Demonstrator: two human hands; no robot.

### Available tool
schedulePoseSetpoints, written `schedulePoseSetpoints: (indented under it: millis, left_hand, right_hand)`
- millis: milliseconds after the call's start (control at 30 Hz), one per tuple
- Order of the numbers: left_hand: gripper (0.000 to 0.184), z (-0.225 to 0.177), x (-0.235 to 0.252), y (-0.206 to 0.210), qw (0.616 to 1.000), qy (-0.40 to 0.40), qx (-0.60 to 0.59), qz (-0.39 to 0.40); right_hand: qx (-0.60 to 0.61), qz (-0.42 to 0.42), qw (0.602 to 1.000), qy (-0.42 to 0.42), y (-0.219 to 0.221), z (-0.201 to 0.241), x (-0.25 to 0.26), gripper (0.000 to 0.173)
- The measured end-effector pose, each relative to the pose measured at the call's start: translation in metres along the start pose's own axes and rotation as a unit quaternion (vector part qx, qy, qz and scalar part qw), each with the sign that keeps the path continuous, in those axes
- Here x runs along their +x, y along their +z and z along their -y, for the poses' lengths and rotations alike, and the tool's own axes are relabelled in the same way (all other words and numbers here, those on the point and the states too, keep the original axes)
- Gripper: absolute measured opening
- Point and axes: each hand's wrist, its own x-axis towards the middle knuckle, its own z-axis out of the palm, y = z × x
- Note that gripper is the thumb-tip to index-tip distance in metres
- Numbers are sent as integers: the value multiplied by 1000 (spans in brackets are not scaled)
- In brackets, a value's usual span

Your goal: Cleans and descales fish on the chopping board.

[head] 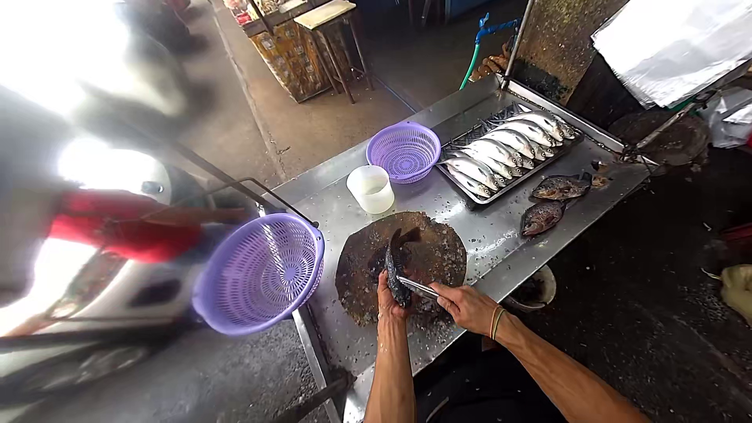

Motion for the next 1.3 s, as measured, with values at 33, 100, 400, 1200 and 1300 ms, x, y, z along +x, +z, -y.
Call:
schedulePoseSetpoints:
  millis: [33,100,400,1200,1300]
  left_hand:
    - [56,2,0,1,1000,9,22,-20]
    - [55,7,6,12,999,9,18,-34]
    - [29,-17,13,10,913,110,370,-135]
    - [69,-39,-23,-17,523,190,773,-305]
    - [71,-48,-19,-31,654,187,674,-288]
  right_hand:
    - [10,-11,1000,-2,-4,1,4,47]
    - [83,-70,994,3,7,4,17,47]
    - [122,-141,982,29,12,-37,-23,48]
    - [133,-80,984,87,50,-70,-25,50]
    - [123,-46,989,69,53,-58,-7,50]
